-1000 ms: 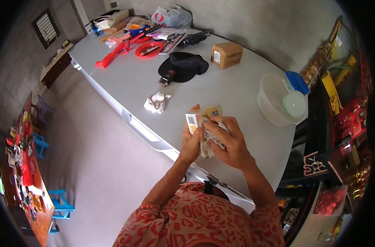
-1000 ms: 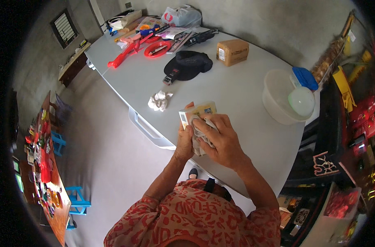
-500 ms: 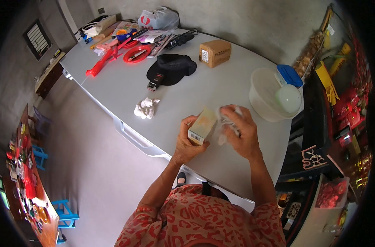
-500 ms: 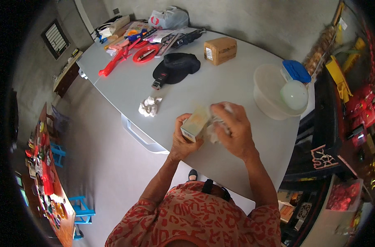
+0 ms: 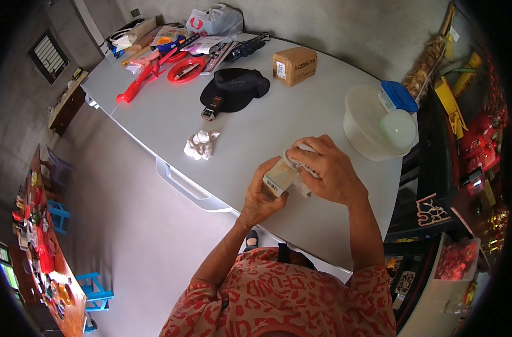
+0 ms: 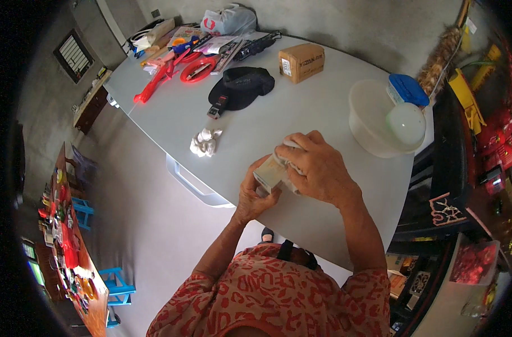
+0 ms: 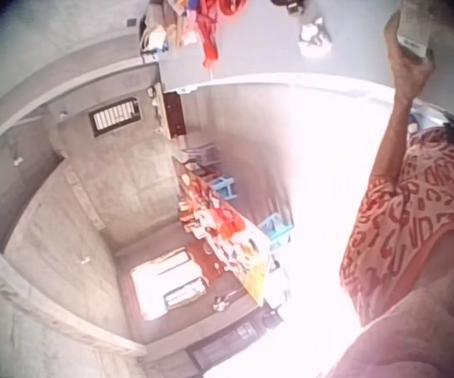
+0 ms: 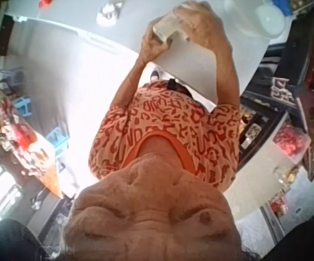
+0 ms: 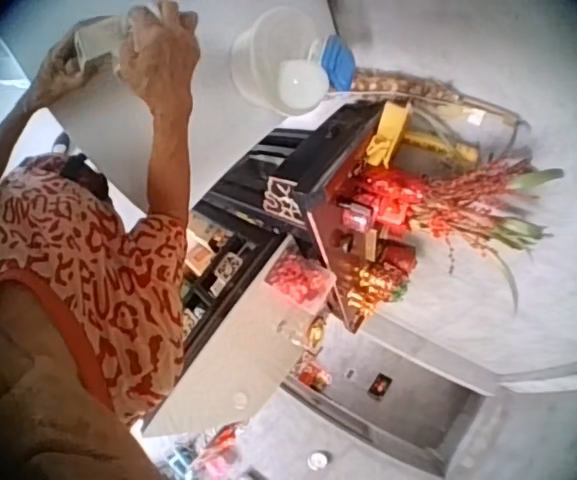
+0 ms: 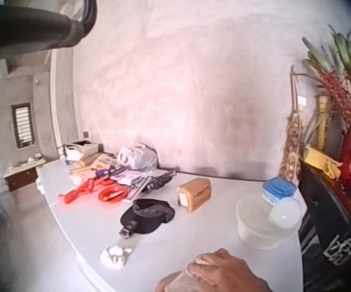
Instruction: The person wipes a blue plastic container, a small box, a cardboard box, and a notebook with a cloth on a white table. They place the cleaned items into a white bowl on the table.
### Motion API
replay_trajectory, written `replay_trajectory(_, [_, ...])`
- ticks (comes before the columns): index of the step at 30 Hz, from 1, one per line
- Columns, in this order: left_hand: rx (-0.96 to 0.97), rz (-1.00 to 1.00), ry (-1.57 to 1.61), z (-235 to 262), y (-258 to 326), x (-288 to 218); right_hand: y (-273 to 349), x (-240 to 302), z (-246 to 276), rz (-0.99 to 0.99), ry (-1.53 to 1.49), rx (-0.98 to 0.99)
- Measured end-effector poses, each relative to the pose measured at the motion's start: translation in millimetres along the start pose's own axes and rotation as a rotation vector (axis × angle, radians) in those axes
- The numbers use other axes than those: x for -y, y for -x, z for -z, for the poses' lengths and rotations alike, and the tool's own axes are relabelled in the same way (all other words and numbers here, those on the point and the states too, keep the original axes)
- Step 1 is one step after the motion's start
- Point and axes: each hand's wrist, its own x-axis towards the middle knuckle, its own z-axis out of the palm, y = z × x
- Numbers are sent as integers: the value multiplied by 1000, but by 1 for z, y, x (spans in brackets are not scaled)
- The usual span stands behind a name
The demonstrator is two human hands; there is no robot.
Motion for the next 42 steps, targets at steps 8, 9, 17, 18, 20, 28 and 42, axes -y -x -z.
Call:
replay_trajectory(8, [-137, 33, -216, -1, 21, 19, 15, 0, -17, -55, 281, -303])
replay_trajectory(9, [-144, 41, -257, -5, 19, 11, 16, 7, -22, 2, 259, -298])
replay_trajectory(17, [-167, 95, -128, -5, 5, 8, 40, -17, -18, -111, 292, -451])
replay_trajectory(18, [-174, 88, -88, -4, 3, 7, 50, -22, -17, -163, 228, -447])
replay_trajectory(20, [-160, 143, 11, 3, -6, 13, 67, -30, -15, -281, 151, -353])
replay_trajectory(28, [-54, -2, 76, -18, -97, -13, 108, -67, -59, -397, 41, -236])
replay_trajectory(42, [240, -78, 401, -122, -261, -49, 100, -68, -58, -359, 118, -370])
